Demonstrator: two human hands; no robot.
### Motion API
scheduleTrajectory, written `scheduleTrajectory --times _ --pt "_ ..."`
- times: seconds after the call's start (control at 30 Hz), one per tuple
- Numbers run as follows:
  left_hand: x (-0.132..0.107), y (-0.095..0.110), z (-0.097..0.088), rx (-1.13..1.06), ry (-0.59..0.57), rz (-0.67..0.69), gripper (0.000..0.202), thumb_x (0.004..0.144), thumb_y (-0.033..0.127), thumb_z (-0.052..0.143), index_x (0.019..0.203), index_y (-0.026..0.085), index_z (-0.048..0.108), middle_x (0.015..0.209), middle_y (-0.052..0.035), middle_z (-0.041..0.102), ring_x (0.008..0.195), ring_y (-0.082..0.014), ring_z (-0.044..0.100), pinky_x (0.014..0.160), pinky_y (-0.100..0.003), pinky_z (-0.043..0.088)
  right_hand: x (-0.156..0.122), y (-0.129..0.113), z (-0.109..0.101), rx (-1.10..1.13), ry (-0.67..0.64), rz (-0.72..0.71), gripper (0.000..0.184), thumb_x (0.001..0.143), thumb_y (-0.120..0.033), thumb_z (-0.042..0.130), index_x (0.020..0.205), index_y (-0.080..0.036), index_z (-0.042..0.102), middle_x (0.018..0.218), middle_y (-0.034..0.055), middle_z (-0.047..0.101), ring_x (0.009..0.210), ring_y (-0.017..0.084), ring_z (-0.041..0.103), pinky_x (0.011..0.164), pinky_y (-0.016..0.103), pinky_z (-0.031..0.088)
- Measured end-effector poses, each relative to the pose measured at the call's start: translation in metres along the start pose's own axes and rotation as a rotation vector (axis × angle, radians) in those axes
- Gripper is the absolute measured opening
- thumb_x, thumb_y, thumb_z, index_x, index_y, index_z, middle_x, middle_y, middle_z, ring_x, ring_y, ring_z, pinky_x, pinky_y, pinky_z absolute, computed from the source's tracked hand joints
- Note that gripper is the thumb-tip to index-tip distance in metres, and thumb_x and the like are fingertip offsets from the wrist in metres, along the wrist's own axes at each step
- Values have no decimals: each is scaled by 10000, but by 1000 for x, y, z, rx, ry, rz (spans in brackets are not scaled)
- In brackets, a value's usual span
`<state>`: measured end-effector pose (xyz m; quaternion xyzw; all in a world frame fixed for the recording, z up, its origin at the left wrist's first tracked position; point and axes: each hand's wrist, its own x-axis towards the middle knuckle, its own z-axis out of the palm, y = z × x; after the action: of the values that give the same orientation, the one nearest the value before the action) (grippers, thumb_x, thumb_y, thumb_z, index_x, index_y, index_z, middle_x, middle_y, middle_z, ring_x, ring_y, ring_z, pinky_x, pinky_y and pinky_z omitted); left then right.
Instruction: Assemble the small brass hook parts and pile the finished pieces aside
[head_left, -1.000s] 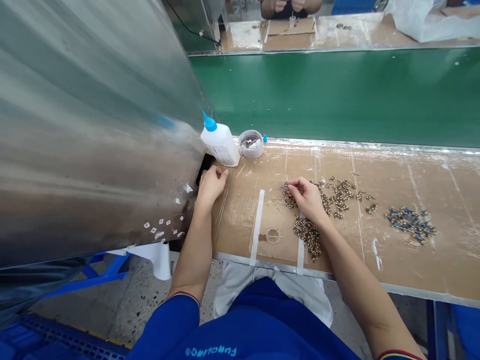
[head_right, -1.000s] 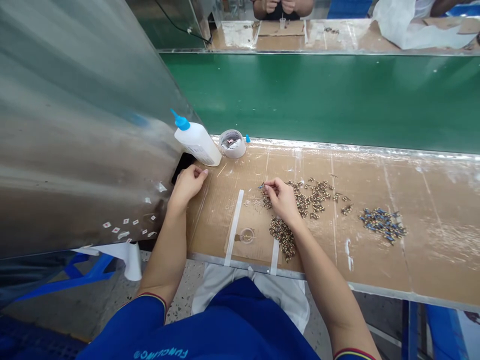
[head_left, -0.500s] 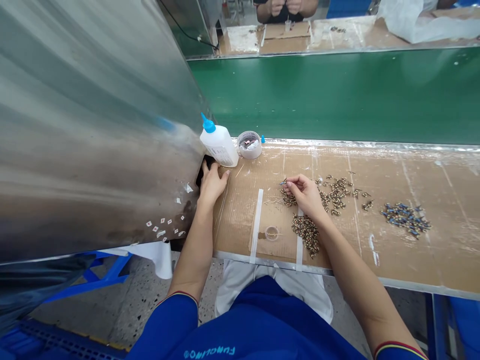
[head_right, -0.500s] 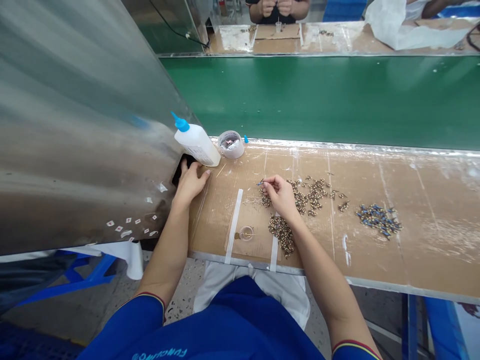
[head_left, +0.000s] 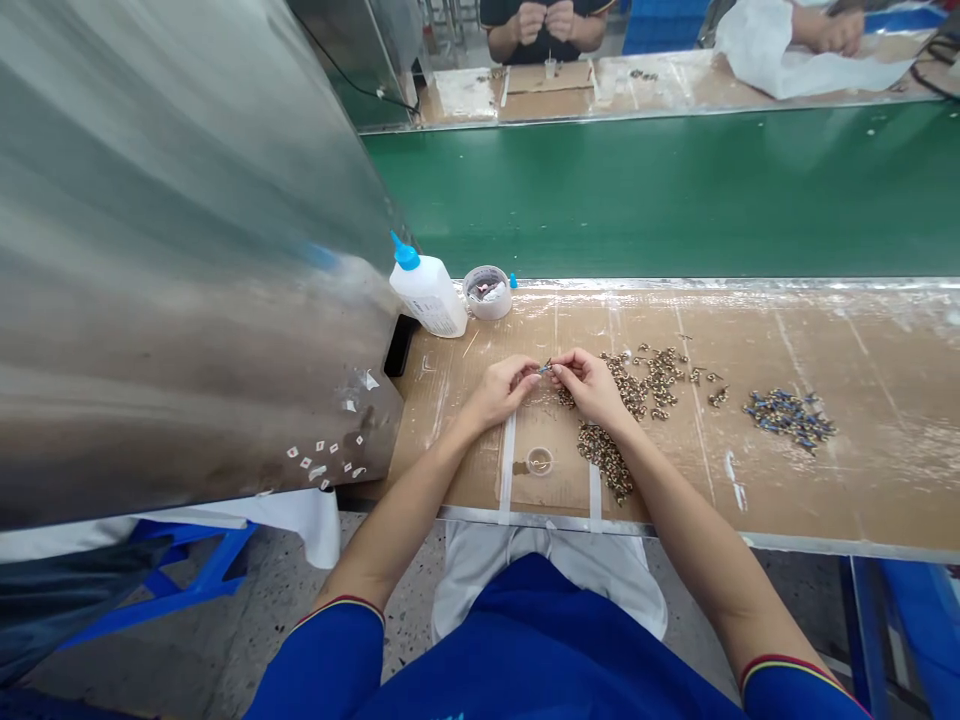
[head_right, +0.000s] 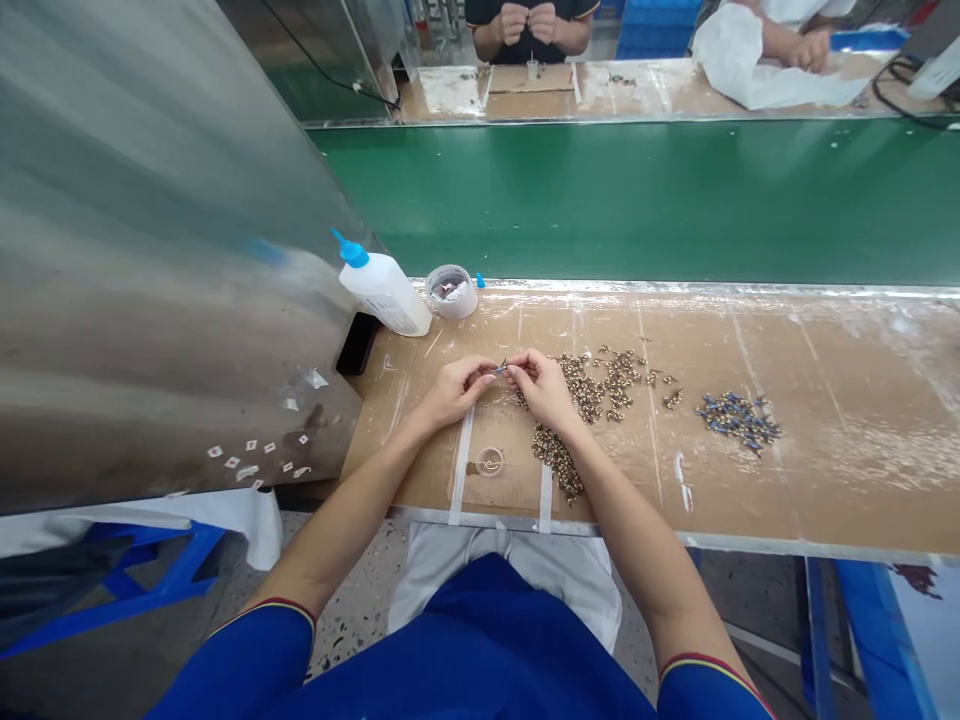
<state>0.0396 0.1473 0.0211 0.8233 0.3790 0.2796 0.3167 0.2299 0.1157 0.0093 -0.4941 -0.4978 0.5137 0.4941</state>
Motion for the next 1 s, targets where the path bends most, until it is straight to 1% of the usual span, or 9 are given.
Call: scheduleTrajectory --times 0.07,0.13,0.2,0.3,0.5,0.6,0.73,0.83,1.0 --pt "0 -1 8 7 -47 46 242 996 326 484 974 156 656 899 -71 704 759 -166 616 732 -268 478 -1 0 1 -34 -25 -20 308 781 -515 726 844 -229 632 740 28 699 673 190 663 688 366 582" --pt "0 -3 11 37 -78 64 287 1011 313 442 871 161 641 839 -71 689 748 -169 611 725 -269 462 -2 -1 2 -80 -39 -45 263 804 -476 693 846 -223 634 730 24 691 662 185 651 680 356 563" --pt "0 -7 12 76 -99 56 330 1012 298 422 768 167 602 768 -65 665 711 -166 594 694 -267 437 -3 0 2 -133 -45 -68 222 820 -436 667 834 -218 629 723 21 684 658 180 640 681 346 543" --pt "-1 -11 14 139 -118 12 349 997 290 433 694 173 560 703 -57 642 656 -164 567 637 -272 385 -3 4 1 -198 -66 -75 163 834 -377 631 817 -215 621 713 19 675 658 178 629 675 333 517" --pt "-2 -5 22 181 -88 -67 345 996 293 420 710 179 576 702 -48 653 654 -170 572 616 -280 343 -1 15 3 -310 -62 -75 131 841 -317 612 753 -224 587 674 17 647 648 187 608 658 328 480" --pt "0 -1 19 166 -91 -70 349 1001 295 413 699 180 544 690 -42 633 645 -168 560 602 -281 323 -1 14 2 -229 -53 -42 176 846 -373 633 761 -226 585 675 14 648 631 178 603 642 327 494" --pt "3 -1 10 75 -137 -21 357 997 294 416 660 184 462 659 -26 581 631 -156 529 613 -271 332 -1 8 -1 -119 -81 -5 234 807 -436 694 801 -220 604 692 8 655 633 165 604 639 324 514" --pt "3 -2 7 43 -156 -16 357 990 299 422 651 186 430 647 -18 556 633 -152 516 624 -267 336 -1 5 -2 -115 -85 3 246 791 -439 714 826 -214 620 708 11 664 643 166 609 638 325 519" --pt "2 -2 9 89 -173 -51 338 971 283 435 649 184 452 652 -27 568 633 -159 517 618 -275 313 -2 8 -1 -149 -92 -17 200 809 -402 681 802 -215 612 736 22 677 642 165 599 627 320 502"
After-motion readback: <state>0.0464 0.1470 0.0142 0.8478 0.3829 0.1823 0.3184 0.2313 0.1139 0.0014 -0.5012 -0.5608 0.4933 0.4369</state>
